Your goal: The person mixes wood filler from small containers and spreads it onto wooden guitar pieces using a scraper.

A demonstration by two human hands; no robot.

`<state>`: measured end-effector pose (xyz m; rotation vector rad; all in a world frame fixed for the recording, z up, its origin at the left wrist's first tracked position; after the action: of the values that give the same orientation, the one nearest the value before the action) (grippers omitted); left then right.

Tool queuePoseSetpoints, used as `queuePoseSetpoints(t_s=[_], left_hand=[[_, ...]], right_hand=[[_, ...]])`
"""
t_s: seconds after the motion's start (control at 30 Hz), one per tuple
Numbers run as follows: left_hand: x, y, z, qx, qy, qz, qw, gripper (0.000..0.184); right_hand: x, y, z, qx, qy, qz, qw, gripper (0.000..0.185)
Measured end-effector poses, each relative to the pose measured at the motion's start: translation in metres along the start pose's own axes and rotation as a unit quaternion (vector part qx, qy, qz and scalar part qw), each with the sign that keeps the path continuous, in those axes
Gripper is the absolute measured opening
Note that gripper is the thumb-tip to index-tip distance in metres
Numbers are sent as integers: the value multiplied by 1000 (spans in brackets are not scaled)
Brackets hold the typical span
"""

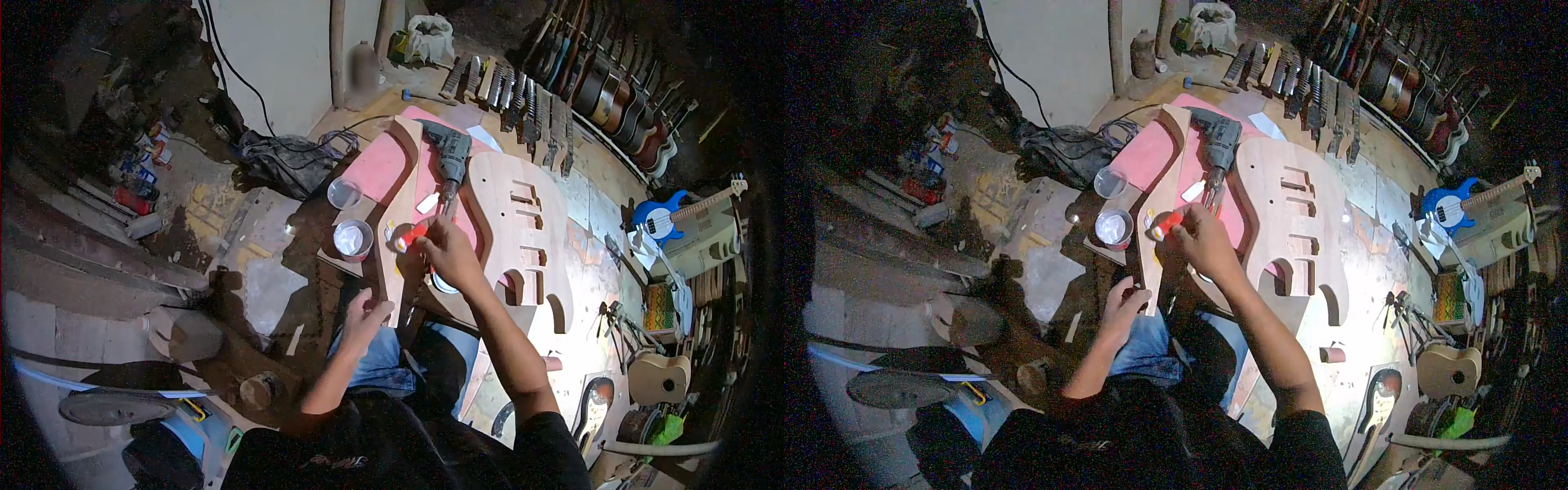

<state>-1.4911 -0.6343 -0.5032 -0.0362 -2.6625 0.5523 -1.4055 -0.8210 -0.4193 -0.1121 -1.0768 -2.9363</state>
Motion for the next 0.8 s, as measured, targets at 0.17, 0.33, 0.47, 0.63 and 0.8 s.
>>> queuePoseSetpoints(t_s=[0.17, 0.33, 0.47, 0.63, 0.8], left_hand=[[-1, -4, 4, 38, 72, 43, 996, 27], [-9, 3, 13, 90, 80, 2, 993, 18], [-11, 6, 10, 38, 67, -4, 997, 16], [-5, -15, 6, 45, 76, 62, 994, 47], [-1, -35, -21, -39, -53, 127, 990, 58]], right_hand=[[17, 4, 64, 186, 197, -126, 954, 17], [56, -27, 43, 287, 232, -80, 926, 17], [55, 9, 57, 135, 193, -34, 971, 14], [-4, 39, 40, 98, 128, -150, 975, 20], [-19, 10, 39, 213, 149, -131, 957, 16]])
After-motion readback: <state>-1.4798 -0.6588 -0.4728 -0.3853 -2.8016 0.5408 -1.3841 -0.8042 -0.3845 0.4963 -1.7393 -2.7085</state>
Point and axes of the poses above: each hand's wrist, its own x-axis away from the middle knuckle, its own y-axis out of the back of the hand, z = x × y, the point moved 9 cm from there along -x, towards the middle knuckle, and after that the axes turned 14 degrees about x, right-handed, at the moved point
